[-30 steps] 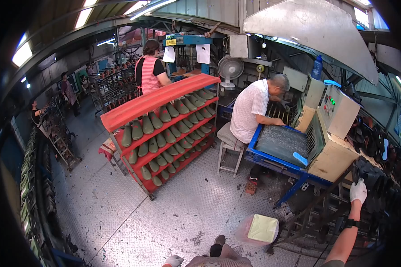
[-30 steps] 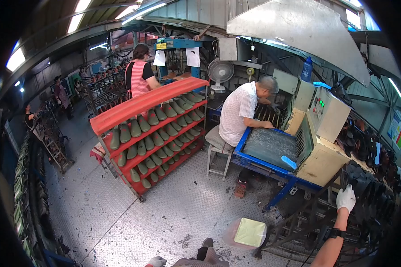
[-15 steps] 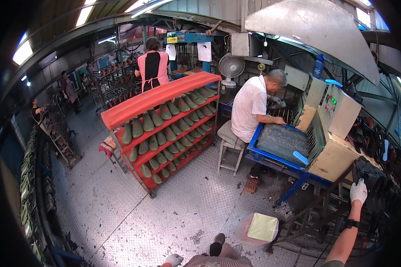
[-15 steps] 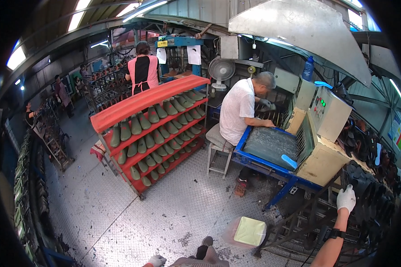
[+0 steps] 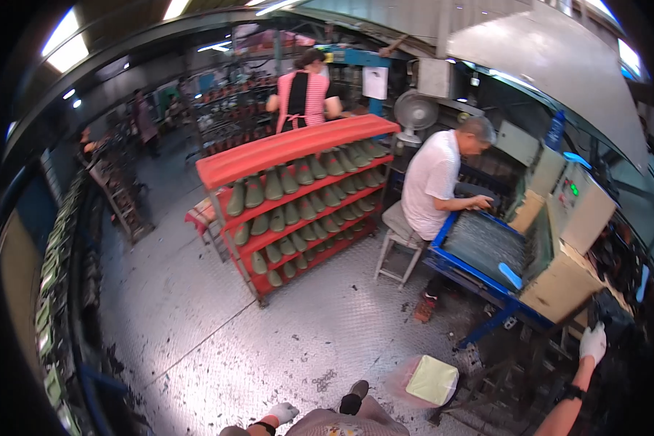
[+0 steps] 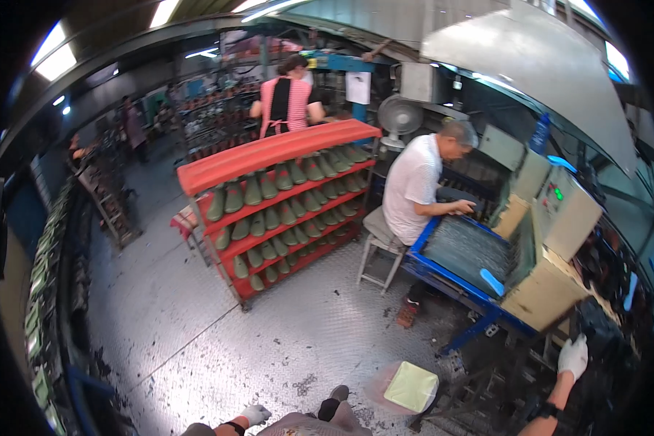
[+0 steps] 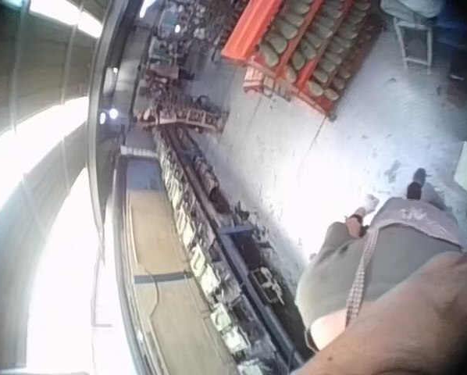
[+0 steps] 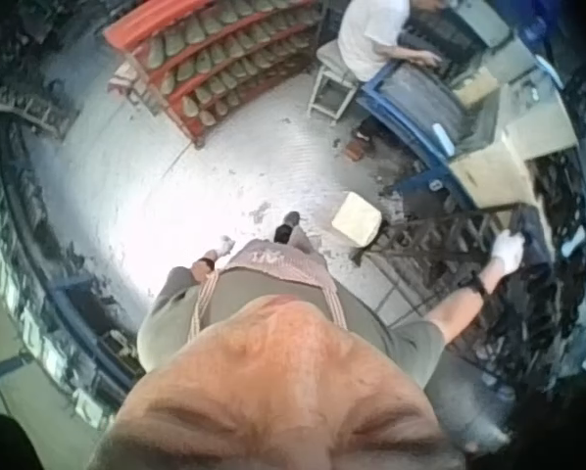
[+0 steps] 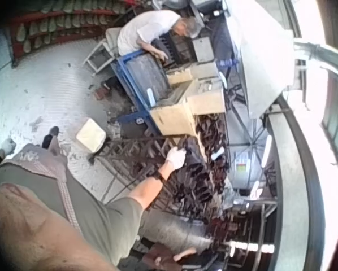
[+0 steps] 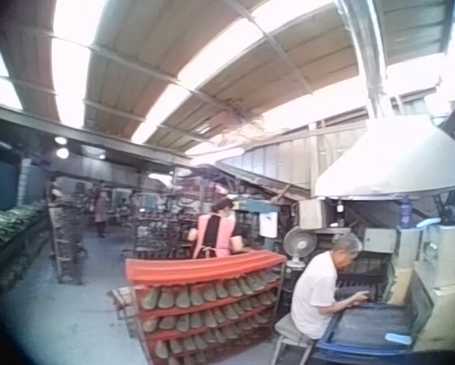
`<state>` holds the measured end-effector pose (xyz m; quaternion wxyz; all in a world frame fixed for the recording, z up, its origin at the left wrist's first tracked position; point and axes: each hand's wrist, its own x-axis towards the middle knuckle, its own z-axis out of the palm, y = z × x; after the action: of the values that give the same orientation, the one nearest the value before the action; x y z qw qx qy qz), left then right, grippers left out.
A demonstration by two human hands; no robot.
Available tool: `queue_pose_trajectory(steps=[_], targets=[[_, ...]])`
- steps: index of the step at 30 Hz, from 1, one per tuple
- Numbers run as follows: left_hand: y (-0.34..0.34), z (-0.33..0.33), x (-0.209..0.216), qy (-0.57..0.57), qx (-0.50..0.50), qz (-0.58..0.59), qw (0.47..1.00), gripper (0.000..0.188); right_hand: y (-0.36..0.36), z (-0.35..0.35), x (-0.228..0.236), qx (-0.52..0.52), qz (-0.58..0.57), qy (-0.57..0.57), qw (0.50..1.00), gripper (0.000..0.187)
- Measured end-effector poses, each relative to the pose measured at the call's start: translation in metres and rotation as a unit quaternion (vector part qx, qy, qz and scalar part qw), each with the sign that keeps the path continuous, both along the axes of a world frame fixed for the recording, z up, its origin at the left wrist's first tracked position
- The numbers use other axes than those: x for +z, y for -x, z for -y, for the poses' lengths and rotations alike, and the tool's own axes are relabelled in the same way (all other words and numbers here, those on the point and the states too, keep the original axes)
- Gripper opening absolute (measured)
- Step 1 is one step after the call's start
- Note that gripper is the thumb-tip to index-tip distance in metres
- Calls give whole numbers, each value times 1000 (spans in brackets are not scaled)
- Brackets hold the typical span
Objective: Placing blue insoles into shoe molds on a moving conveyor line in a factory.
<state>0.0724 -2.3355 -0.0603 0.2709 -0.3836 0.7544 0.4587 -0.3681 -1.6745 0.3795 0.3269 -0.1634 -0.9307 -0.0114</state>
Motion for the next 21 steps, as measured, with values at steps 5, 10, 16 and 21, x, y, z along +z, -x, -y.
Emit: queue_pose_trajectory(steps=[5, 10, 16, 21], targets=[[7, -7, 34, -61, 23, 12, 998, 48, -13, 27, 23, -52, 92, 43, 993, 33], [5, -12, 49, -61, 34, 31, 997, 48, -4, 19, 14, -35, 77, 45, 995, 34], [9, -13, 49, -58, 28, 11, 998, 48, 24, -39, -34, -4, -95, -87, 992, 44], [7, -10, 45, -52, 15, 14, 998, 48, 35, -45, -46, 2, -123, -105, 987, 41]])
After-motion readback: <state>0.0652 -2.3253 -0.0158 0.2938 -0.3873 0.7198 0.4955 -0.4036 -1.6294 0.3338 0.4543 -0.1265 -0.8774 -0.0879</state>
